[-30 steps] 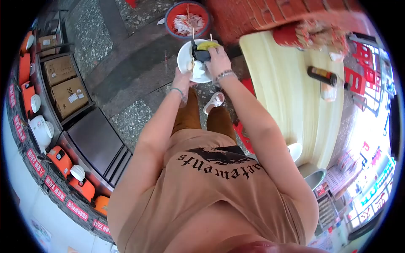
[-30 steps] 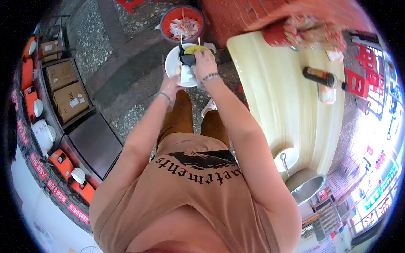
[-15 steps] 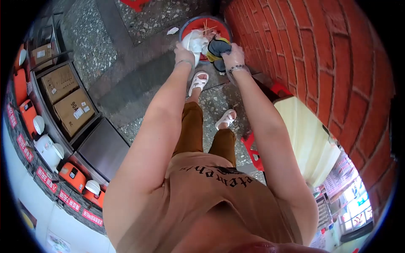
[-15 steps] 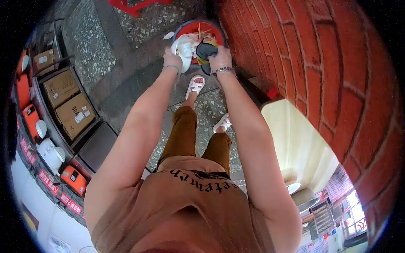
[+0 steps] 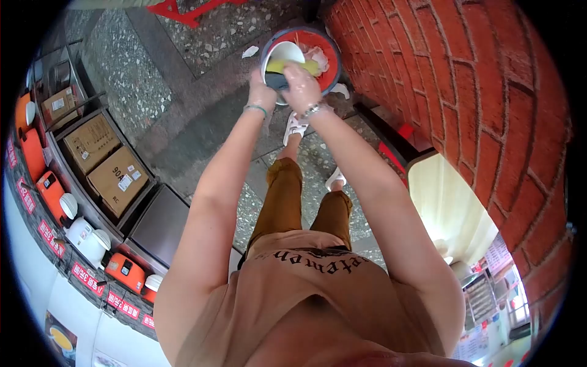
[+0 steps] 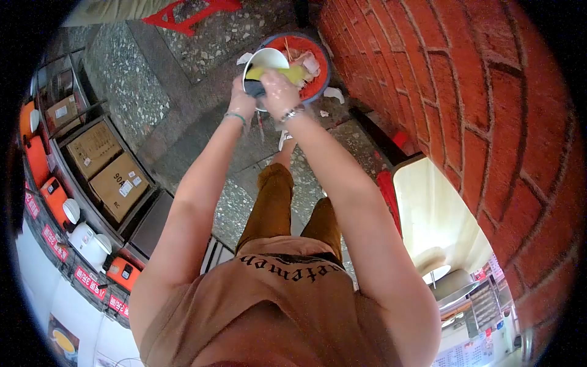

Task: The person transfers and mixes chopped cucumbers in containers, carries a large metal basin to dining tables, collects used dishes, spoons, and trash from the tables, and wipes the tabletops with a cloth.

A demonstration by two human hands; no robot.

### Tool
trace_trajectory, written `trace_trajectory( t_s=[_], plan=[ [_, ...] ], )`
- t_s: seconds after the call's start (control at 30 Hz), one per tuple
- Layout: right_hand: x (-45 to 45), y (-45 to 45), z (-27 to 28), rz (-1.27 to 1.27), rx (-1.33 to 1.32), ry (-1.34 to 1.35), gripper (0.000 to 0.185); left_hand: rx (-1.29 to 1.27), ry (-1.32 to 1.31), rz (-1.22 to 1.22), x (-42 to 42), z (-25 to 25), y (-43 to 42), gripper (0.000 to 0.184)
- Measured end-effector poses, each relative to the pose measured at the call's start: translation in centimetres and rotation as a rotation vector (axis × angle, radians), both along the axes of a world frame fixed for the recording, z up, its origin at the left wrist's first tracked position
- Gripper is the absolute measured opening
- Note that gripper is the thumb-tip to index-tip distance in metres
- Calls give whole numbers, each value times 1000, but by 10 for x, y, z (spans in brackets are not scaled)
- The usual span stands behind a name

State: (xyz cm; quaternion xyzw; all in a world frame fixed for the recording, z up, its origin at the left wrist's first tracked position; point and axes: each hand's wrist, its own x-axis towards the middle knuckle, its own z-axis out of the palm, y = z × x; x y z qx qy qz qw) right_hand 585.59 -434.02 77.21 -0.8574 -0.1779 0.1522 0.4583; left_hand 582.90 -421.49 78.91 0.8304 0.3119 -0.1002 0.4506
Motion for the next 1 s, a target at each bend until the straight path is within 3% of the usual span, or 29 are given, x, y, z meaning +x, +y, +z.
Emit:
trace_trajectory(
  t_s=[0.07, 0.1, 0.13, 0.17, 0.23, 0.37, 0.43, 0.5, 0.53, 0.57, 0.6, 0.63, 0.67, 0.7, 0.77, 0.83, 0.9, 0.97, 1.0],
  plan=[
    [10, 13, -14, 27, -15, -13, 26, 2, 19, -6, 10, 27, -16, 51],
    [16, 13, -22, 138, -208, 205, 22, 4, 38, -8, 12, 32, -18, 52],
    [23, 12, -30, 248, -399, 423, 22, 49, -53, -108, -4, -11, 2, 58],
    [23, 7, -49, 167, -410, 402, 29, 49, -54, -111, -1, -3, 1, 58],
    [31, -6, -69, -7, -566, 620, 26, 282, 45, -108, 8, 20, -4, 66],
    [38, -38, -52, -46, -449, 441, 31, 381, 118, -71, 7, 21, 14, 72],
    [31, -44, -61, -186, -323, 431, 38, 405, 105, -93, -1, 18, 25, 71],
    [25, -45, -62, -229, -341, 396, 37, 442, -125, -98, -1, 13, 35, 69],
    [22, -45, -60, -247, -352, 363, 36, 322, -145, -66, -2, 26, 35, 68],
    [20, -45, -52, -289, -363, 368, 36, -43, -136, 279, -3, 22, 40, 68],
    [15, -44, -42, -407, -171, 358, 37, -33, -88, 296, -1, 35, 46, 68],
    [12, -43, -33, -521, 22, 336, 37, -169, 71, 582, -2, 46, 45, 67],
    [9, -44, -27, -594, 119, 556, 37, -261, 48, 564, -15, 39, 68, 64],
    [3, -46, -17, -666, 106, 555, 37, -358, 88, 504, -17, 44, 86, 62],
    [-11, -54, 3, -716, 410, 786, 47, -513, 122, 567, -25, 48, 124, 58],
    [-30, -60, -3, -835, 485, 545, 42, -550, 167, 503, -3, 70, 133, 66],
    [-18, -93, 76, -994, 783, 613, 29, -616, 218, 438, 14, 84, 137, 64],
    [-21, -121, 106, -1170, 859, 532, 27, -608, 265, 365, 33, 93, 123, 65],
    [-25, -138, 100, -1187, 689, 444, 30, -617, 311, 306, 41, 97, 116, 64]
  ],
)
